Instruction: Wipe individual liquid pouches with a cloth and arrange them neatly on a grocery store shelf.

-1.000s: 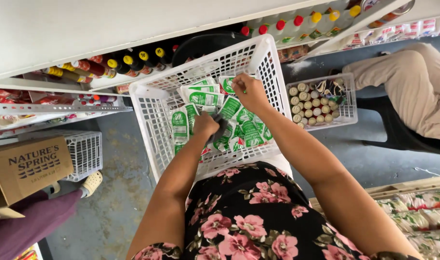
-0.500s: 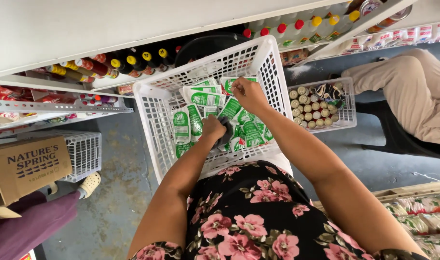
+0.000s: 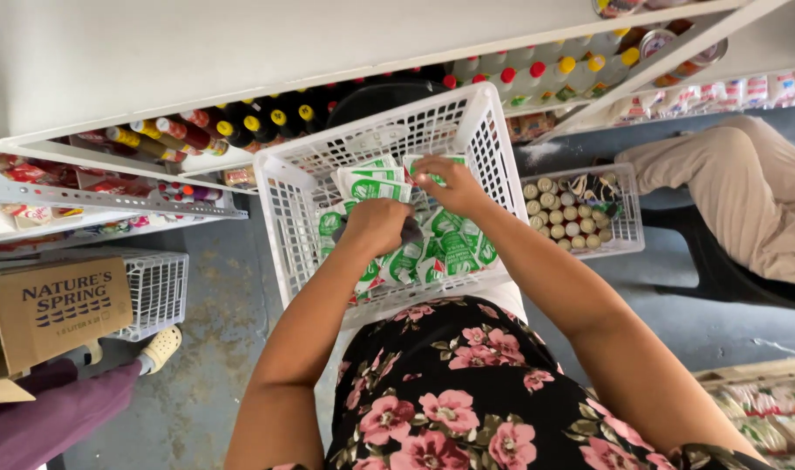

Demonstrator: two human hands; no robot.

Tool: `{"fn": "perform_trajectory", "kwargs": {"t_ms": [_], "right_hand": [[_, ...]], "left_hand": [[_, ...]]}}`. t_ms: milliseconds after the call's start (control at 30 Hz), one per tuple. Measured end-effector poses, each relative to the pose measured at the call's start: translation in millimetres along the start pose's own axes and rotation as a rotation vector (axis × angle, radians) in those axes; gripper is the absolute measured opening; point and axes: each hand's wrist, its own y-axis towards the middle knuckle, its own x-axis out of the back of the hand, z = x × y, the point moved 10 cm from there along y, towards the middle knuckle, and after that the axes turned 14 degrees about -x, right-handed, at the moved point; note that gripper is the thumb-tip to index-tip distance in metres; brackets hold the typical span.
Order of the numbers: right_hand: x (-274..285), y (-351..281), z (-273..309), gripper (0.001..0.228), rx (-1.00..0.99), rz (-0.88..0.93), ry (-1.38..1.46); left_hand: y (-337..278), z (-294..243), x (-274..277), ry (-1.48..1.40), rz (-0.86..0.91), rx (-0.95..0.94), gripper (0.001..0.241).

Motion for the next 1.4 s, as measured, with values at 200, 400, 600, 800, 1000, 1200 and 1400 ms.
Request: {"fn": "perform_trajectory", "kwargs": {"t_ms": [200, 400, 600, 800, 1000, 1200, 1400], "right_hand": [[-61.4, -33.2, -38.5, 0.080, -0.545, 0.623, 0.375], [-44.4, -59.2, 118.2, 0.105, -0.446, 1.049, 1.196], [-44.3, -50.8, 109.3, 0.096, -0.500, 0.811, 1.496], [-30.9, -34.7, 72.3, 0.100, -0.596, 0.462, 1.663], [1.1, -31.9, 137.6, 0.105, -0.029, 0.899, 1.680], [-0.4, -19.5, 94.7, 0.063, -0.519, 0.418, 1.407], [-28.4, -25.8, 71.5, 0.077, -0.396, 0.749, 1.756]], "left_hand": [[-52.5, -43.2, 125.8, -0.075, -0.128, -0.099, 0.030], [-102.0, -38.8, 198.4, -0.124, -0.803, -0.168, 0.044], [-98.6, -66.1, 163.8, -0.007, -1.108, -0.274, 0.073], [-86.1, -91.7, 123.6, 0.011, -0.951, -0.290, 0.058], [-102.9, -111.7, 111.5, -0.045, -0.905, -0.379, 0.052], [-100.6, -102.3, 99.7, -0.236, -0.627, -0.406, 0.054], [-110.1, -64.5, 141.6, -0.754, -0.766, -0.463, 0.053]]}}
